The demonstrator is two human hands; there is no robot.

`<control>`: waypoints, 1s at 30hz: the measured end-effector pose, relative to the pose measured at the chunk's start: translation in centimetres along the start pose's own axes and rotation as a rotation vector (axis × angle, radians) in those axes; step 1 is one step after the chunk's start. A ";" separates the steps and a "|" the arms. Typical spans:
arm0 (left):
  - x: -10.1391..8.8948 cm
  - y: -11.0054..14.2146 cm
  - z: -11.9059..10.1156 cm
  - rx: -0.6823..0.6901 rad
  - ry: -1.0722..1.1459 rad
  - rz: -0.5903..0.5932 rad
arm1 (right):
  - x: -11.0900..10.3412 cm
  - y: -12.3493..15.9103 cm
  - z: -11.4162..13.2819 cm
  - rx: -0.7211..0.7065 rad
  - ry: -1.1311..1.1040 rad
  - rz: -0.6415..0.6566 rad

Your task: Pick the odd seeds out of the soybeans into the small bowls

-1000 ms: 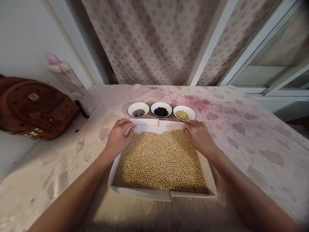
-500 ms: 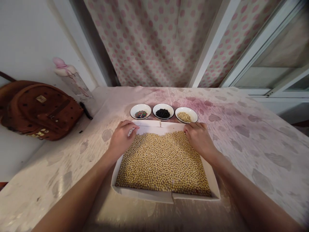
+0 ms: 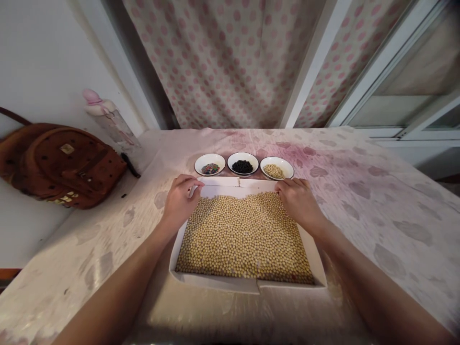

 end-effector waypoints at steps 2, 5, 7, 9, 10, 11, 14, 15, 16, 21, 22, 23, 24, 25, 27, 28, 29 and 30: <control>0.1 0.0 0.1 -0.004 0.004 -0.001 | -0.3 0.0 -0.2 0.005 0.014 0.002; 0.1 0.1 0.1 -0.009 0.009 0.002 | -0.5 -0.1 -0.3 0.000 0.059 0.013; 0.1 0.1 0.0 -0.007 0.004 -0.003 | -0.4 0.0 -0.2 -0.020 0.085 0.021; 0.0 0.0 0.0 0.000 -0.002 -0.004 | -0.2 0.0 0.0 -0.042 0.098 0.025; 0.0 0.0 0.0 0.004 -0.004 -0.002 | -0.1 0.0 0.0 -0.049 0.101 0.027; 0.1 0.0 -0.1 0.007 -0.006 0.003 | 0.0 0.0 0.0 -0.051 0.103 0.030; 0.1 0.0 -0.2 0.011 -0.005 0.019 | 0.1 -0.1 0.1 -0.045 0.116 0.036; 0.2 0.0 -0.2 0.008 -0.002 0.020 | 0.0 -0.1 0.1 -0.045 0.121 0.037; 0.2 0.0 -0.2 0.005 0.000 0.020 | 0.0 -0.2 0.2 -0.045 0.126 0.037; 0.3 0.0 -0.1 0.013 0.005 0.025 | 0.1 -0.3 0.8 -0.006 0.148 0.019; 0.3 0.0 0.0 0.017 0.004 0.025 | 0.1 -0.3 0.8 0.004 0.152 0.015; 0.3 0.0 0.0 0.020 0.004 0.024 | 0.2 -0.3 0.9 0.012 0.154 0.011; 0.3 0.0 0.0 0.023 0.004 0.022 | 0.3 -0.3 1.0 0.017 0.155 0.008; 0.3 0.0 0.0 0.027 0.006 0.021 | 0.3 -0.2 1.0 0.022 0.156 0.004; 0.3 0.0 0.0 0.030 0.009 0.019 | 0.4 -0.2 1.0 0.033 0.157 -0.006; 0.3 0.0 -0.1 0.029 0.009 0.020 | 0.4 -0.2 1.0 0.038 0.157 -0.010; 0.3 0.0 -0.1 0.028 0.009 0.022 | 0.4 -0.2 1.0 0.042 0.157 -0.013; 0.3 0.0 -0.1 0.026 0.007 0.023 | 0.5 -0.1 1.0 0.045 0.157 -0.016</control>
Point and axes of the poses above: each hand's wrist, its own y-axis away from the middle knuckle, its own x-axis out of the palm, z = x × y, the point moved 5 cm from there along -y, towards the middle knuckle, and after that the axes turned 9 degrees about x, right-handed, at the moved point
